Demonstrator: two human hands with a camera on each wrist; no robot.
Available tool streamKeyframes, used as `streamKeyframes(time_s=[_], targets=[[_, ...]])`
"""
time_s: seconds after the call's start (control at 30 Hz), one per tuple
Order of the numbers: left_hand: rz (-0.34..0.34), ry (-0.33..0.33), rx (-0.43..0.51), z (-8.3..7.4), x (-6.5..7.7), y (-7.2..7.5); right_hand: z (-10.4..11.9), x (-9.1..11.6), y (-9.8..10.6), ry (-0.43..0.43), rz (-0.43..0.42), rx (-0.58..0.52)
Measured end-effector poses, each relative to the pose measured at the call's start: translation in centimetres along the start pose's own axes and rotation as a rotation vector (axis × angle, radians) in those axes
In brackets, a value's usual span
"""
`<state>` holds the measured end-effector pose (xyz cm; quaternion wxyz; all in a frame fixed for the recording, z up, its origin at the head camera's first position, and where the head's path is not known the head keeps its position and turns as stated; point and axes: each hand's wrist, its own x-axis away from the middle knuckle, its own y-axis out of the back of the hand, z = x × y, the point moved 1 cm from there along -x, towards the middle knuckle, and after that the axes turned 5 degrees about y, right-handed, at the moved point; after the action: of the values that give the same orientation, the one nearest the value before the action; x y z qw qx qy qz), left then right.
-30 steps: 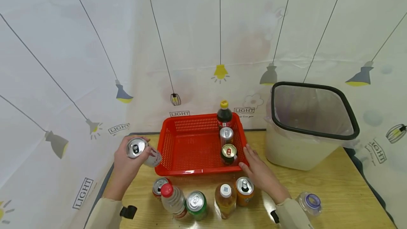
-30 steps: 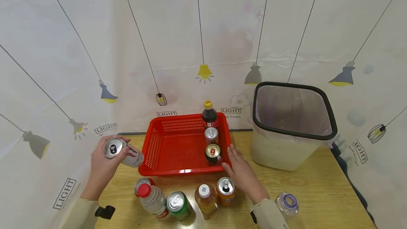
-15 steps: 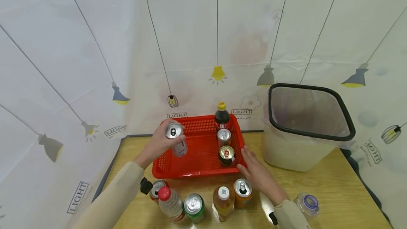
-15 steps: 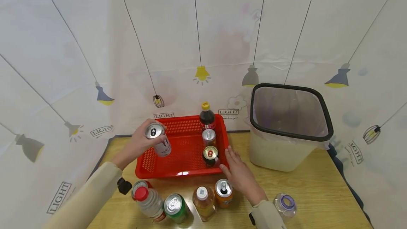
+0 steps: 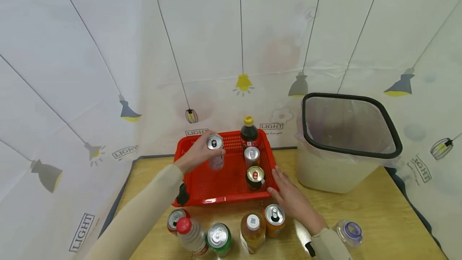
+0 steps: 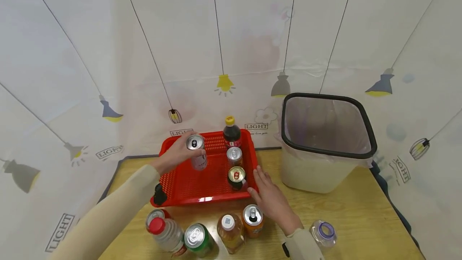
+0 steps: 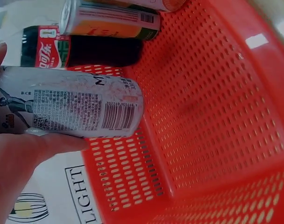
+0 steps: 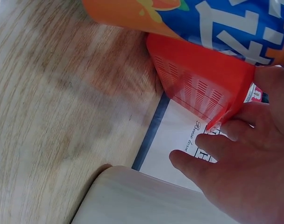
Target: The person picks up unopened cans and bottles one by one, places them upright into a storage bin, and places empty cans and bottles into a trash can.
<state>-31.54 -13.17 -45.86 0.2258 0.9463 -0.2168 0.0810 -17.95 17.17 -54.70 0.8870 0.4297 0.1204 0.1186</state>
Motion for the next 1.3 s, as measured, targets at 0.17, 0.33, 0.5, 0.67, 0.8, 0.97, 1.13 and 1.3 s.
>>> streamKeyframes(time_s=[0.17, 0.33, 0.5, 0.67, 0.8, 0.97, 1.13, 1.3], targets=[[-0.001, 0.045, 0.082, 0.2, -0.9, -0.2, 0.4, -0.1, 0.0, 0.011, 0.012, 0.005], [0.029, 0.076, 0.109, 0.2, -1.5, -0.4, 0.6, -0.2, -0.1, 0.008, 0.018, 0.008], [0.048, 0.094, 0.069, 0.5, -2.5, -1.3, 0.6, -0.2, -0.1, -0.005, 0.019, 0.011], [0.03, 0.079, -0.054, 0.6, -3.9, -2.7, 0.4, -0.1, -0.1, -0.017, 0.015, 0.003], [-0.027, 0.081, -0.182, 0.4, -4.7, -3.9, 0.3, 0.0, -0.2, -0.023, 0.011, 0.005], [-0.076, 0.097, -0.293, -0.2, -5.2, -4.4, 0.3, -0.1, -0.2, -0.026, 0.02, 0.011], [-0.088, 0.081, -0.356, -0.4, -6.3, -4.4, 0.4, -0.2, -0.1, -0.03, 0.024, 0.012], [-0.096, 0.029, -0.411, -0.7, -6.9, -4.8, 0.2, -0.2, -0.1, -0.035, 0.017, 0.01]])
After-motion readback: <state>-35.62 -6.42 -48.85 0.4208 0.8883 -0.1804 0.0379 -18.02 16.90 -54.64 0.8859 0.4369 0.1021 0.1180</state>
